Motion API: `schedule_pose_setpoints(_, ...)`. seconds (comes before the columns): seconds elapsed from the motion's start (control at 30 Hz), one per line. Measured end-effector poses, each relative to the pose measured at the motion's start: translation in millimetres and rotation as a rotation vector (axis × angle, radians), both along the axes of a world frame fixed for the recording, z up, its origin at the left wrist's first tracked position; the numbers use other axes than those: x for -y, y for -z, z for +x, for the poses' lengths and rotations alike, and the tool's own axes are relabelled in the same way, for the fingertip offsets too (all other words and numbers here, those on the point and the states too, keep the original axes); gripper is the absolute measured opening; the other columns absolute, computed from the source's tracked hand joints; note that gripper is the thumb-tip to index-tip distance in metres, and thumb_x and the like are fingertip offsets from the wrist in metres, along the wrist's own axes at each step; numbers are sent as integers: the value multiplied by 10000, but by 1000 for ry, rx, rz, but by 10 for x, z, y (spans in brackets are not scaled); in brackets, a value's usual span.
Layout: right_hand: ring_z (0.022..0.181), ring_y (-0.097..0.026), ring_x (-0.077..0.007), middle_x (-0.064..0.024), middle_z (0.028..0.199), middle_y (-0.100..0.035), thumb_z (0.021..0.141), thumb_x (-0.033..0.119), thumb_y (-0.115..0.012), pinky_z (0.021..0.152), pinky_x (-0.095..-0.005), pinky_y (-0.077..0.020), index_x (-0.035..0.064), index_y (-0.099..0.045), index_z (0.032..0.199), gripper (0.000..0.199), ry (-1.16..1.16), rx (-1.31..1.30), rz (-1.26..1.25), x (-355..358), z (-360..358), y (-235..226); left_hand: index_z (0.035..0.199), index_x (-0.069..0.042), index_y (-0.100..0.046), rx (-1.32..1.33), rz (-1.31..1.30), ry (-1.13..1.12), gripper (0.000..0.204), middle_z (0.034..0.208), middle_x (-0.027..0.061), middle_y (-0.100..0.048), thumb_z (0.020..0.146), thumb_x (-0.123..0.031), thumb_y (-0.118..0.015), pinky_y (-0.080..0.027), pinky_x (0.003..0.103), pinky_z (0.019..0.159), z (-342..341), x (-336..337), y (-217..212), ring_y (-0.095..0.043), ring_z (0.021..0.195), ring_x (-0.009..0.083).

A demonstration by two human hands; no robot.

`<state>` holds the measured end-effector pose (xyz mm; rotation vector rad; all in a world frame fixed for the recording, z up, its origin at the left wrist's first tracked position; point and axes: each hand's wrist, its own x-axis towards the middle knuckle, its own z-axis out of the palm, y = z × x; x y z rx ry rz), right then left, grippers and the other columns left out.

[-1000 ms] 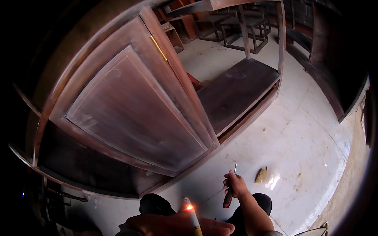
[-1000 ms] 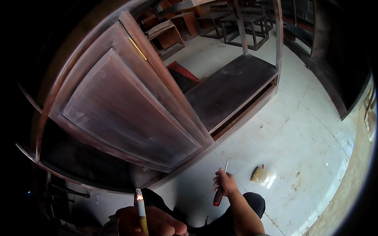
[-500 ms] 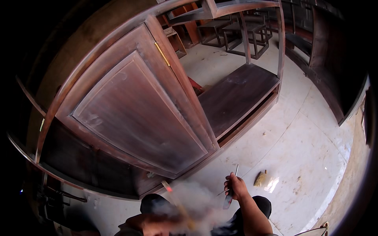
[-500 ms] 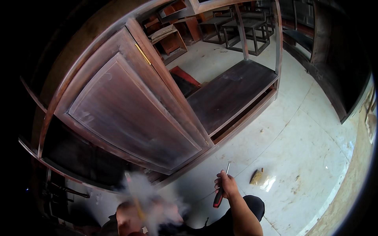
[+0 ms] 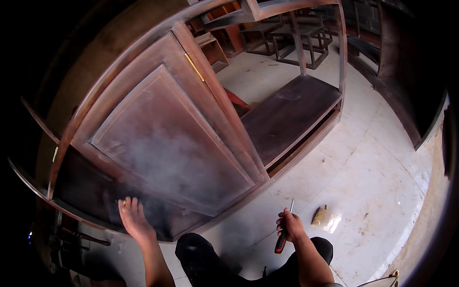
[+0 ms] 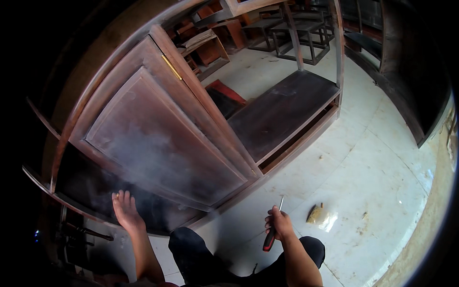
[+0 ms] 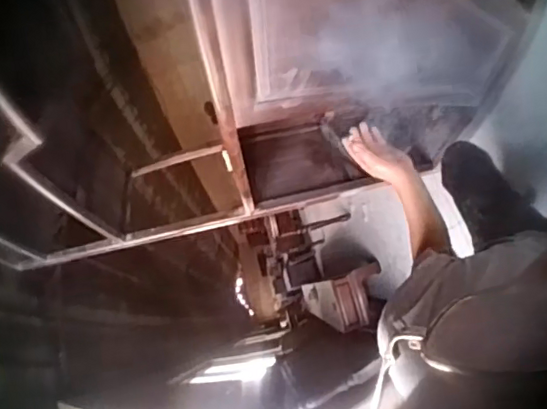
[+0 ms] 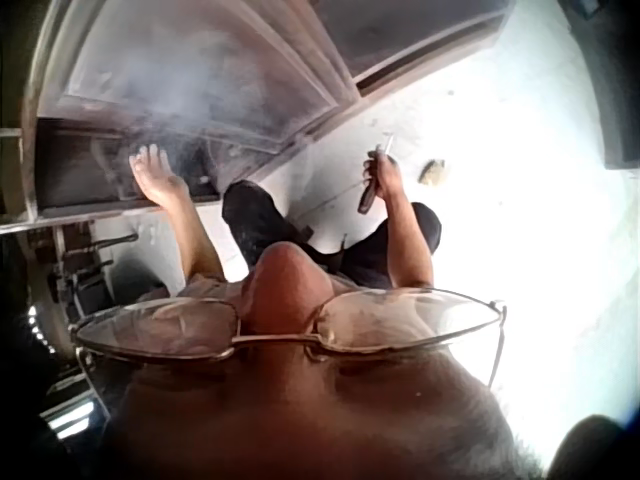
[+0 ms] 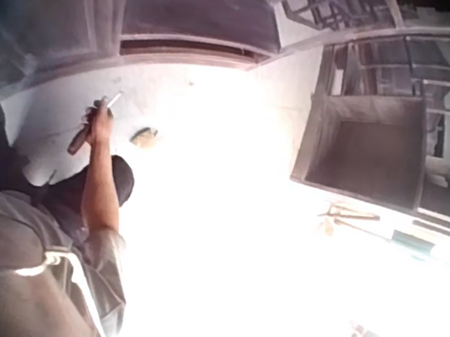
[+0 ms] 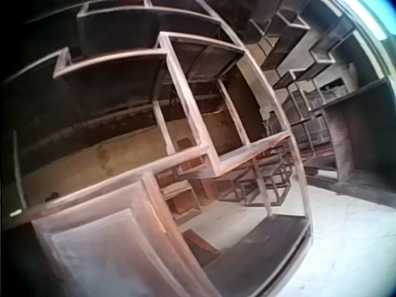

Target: The person attaches a cabinet door to a wooden cabinet using a screwdriver and a power drill. They align the door, insert screws into the hinge, and tighten them to secure the door in place.

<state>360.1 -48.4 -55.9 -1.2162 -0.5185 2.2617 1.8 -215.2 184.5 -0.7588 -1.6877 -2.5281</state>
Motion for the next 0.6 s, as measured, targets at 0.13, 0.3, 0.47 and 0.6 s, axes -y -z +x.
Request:
schedule_pose_setpoints(0.13,547,-565,-214,-109,750,-570,987,437,-483,431,-360,-485,-16,-514,1082,463,-2,-7,5,-11,-29,51,1522,-32,-164,9,-118,74,777,1500,160,-344,964,-410,-550,-227,484,1141,-212,-233,113,-368,1363,319)
schedule_pose_setpoints(0.3,537,-557,-209,-117,750,-569,981,421,-501,416,-358,-484,-27,-515,1059,455,29,-46,2,0,-50,26,1493,-31,-246,16,-206,132,748,1387,72,-415,946,-405,-594,-269,403,1095,-232,-490,152,-412,1264,229)
schedule_pose_setpoints(0.47,534,-556,-209,-110,737,-565,972,411,-524,412,-355,-475,-15,-515,1045,432,50,-117,15,-26,-28,87,1389,-5,-387,-23,-206,150,620,1270,70,-508,937,-354,-629,-363,310,987,-347,-562,159,-474,1151,162)
schedule_pose_setpoints(0.6,532,-550,-194,-96,725,-557,960,418,-550,420,-344,-469,5,-518,1048,423,97,-77,-38,1,54,96,1366,14,-408,19,-239,180,573,1293,67,-512,948,-313,-625,-372,320,994,-430,-730,279,-473,1161,155)
